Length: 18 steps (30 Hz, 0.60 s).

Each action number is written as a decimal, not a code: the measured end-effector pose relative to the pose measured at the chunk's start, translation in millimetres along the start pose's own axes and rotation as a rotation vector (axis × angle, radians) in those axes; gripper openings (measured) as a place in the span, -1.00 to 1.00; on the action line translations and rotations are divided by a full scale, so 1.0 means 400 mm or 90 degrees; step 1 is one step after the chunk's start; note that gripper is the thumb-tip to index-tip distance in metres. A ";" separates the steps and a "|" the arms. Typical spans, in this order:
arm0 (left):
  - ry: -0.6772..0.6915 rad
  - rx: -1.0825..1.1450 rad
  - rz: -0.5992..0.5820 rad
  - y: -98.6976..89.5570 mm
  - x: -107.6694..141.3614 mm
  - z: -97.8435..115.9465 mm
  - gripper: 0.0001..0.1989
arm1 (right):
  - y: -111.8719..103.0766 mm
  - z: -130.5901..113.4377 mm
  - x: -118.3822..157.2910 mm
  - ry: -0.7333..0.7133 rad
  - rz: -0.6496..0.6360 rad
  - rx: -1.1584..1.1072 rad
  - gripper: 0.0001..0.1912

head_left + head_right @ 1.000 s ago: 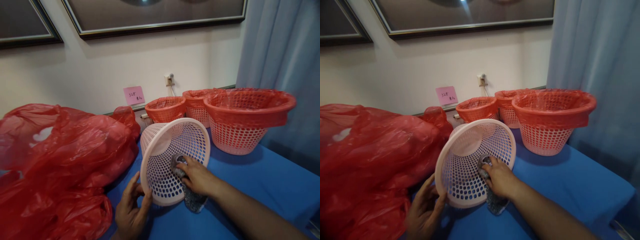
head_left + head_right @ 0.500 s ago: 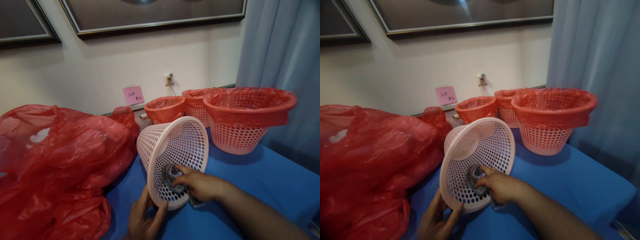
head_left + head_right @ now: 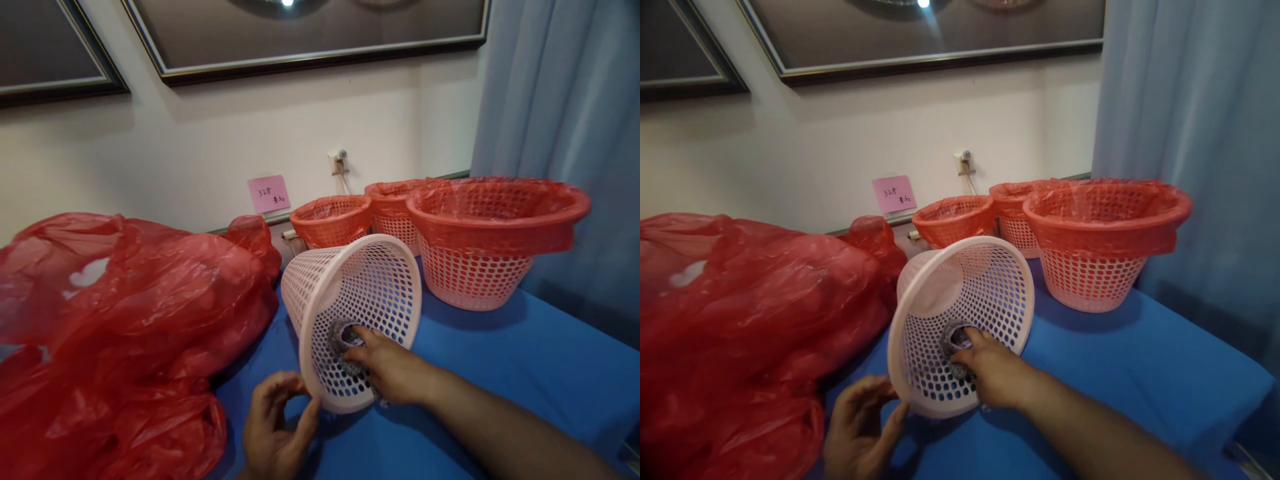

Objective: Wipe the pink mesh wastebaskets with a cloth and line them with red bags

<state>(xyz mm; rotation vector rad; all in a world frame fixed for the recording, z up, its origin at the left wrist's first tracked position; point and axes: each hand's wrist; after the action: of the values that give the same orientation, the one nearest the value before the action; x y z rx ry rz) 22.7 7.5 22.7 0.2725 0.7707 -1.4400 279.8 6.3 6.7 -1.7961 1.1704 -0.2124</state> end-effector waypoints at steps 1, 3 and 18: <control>0.016 -0.002 -0.019 0.001 -0.005 0.009 -0.83 | 0.003 0.002 -0.002 0.002 0.011 -0.028 -0.26; 0.061 -0.053 -0.079 -0.003 -0.017 0.024 -0.89 | 0.000 0.008 -0.005 0.007 0.021 -0.074 -0.23; 0.135 -0.128 -0.062 0.010 0.094 -0.052 -0.54 | -0.018 -0.003 -0.011 -0.067 -0.065 -0.215 -0.21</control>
<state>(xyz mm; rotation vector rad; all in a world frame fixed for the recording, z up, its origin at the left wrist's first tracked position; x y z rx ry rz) 18.1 -8.8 -17.2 0.2376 1.1083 -1.4263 281.4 9.5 14.4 -2.1369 1.0897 0.0240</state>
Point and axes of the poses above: each hand's wrist, its own x-axis away from the middle knuckle, its own y-axis out of the palm, z = x × y, and after that the axes turned 13 degrees about -y, right-handed
